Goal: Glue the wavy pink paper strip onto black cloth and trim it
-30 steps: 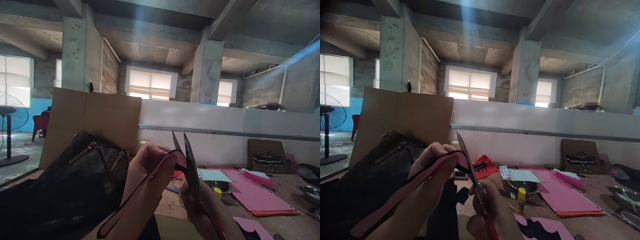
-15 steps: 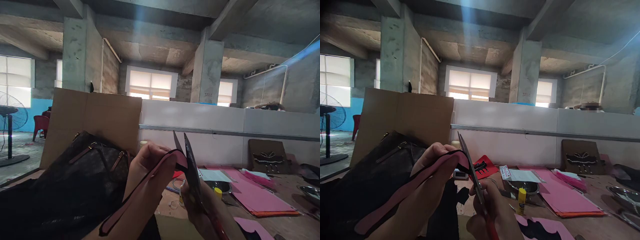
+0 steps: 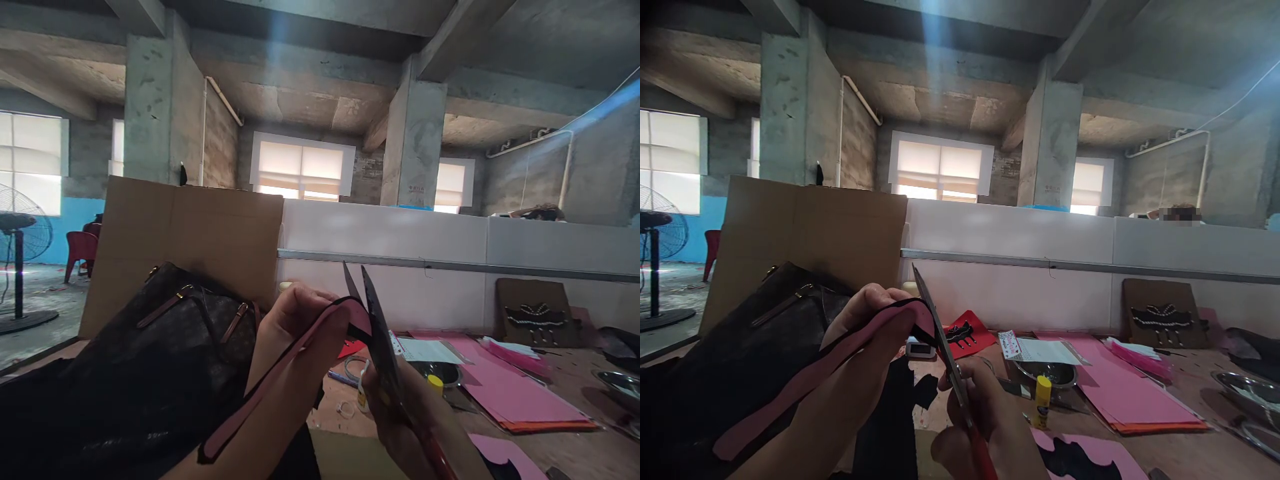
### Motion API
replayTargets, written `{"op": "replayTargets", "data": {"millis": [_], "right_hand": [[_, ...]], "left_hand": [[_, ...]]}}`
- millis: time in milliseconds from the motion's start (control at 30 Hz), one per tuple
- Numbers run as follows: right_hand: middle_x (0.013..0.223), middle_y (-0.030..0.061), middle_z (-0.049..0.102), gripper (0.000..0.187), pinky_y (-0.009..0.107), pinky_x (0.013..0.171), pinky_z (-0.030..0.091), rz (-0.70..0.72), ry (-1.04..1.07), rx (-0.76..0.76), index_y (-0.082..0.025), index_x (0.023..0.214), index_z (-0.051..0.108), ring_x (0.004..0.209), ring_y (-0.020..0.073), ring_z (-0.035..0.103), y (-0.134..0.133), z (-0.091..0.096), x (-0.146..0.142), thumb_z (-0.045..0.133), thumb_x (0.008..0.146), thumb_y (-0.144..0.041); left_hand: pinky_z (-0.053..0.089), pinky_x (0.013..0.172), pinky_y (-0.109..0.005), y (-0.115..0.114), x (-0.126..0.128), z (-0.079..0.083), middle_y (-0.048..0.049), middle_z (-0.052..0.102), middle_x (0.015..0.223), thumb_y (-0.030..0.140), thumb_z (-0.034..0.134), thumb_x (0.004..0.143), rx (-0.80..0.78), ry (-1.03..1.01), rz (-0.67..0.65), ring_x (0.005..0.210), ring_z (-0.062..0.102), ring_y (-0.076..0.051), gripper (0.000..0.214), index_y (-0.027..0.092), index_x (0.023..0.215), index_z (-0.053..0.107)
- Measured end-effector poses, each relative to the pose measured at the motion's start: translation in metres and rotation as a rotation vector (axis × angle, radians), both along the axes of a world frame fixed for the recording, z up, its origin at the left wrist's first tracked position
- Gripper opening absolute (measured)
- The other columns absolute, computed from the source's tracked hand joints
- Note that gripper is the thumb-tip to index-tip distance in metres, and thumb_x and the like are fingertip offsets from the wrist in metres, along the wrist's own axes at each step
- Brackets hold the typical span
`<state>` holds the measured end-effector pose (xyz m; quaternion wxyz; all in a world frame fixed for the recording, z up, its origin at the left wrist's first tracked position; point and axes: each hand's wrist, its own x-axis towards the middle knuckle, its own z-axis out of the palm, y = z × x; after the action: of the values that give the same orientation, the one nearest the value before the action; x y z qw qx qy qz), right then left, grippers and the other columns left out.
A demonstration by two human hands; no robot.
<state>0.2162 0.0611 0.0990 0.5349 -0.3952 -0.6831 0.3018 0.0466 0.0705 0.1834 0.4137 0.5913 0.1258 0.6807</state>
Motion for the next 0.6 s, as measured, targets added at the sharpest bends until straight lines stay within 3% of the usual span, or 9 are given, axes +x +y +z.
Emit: {"op": "replayTargets", "data": {"millis": [133,267,600], "right_hand": [[0.056,-0.0055,0.042,0.022,0.023,0.042,0.029,-0.142,-0.104,0.128,-0.024,0.086,0.062,0.05,0.0119,0.035,0.0028,0.0001,0.0037,0.075,0.078,-0.039],[0.054,-0.0059,0.041,0.02,0.022,0.04,0.028,-0.177,-0.146,0.2,-0.024,0.085,0.062,0.048,0.0116,0.035,0.0032,-0.0016,0.0047,0.074,0.079,-0.039],[0.055,-0.0062,0.042,0.022,0.022,0.041,0.03,-0.194,-0.154,0.179,-0.023,0.084,0.061,0.049,0.0118,0.038,-0.0042,0.0068,0.0026,0.075,0.078,-0.04]], "left_hand": [[0.048,0.052,-0.025,-0.0016,-0.0018,0.0015,0.0,0.071,0.077,0.036,0.079,0.08,-0.004,0.015,0.015,0.061,0.061,-0.015,0.021,0.023,0.073,0.064],[0.048,0.052,-0.024,-0.0031,-0.0028,0.0023,-0.0001,0.072,0.079,0.035,0.077,0.083,0.001,0.025,0.025,0.06,0.061,-0.014,0.02,0.022,0.074,0.064],[0.052,0.058,-0.022,-0.0018,-0.001,0.0032,0.0005,0.071,0.076,0.031,0.076,0.084,0.038,0.009,0.051,0.065,0.064,-0.013,0.018,0.02,0.075,0.064]]}}
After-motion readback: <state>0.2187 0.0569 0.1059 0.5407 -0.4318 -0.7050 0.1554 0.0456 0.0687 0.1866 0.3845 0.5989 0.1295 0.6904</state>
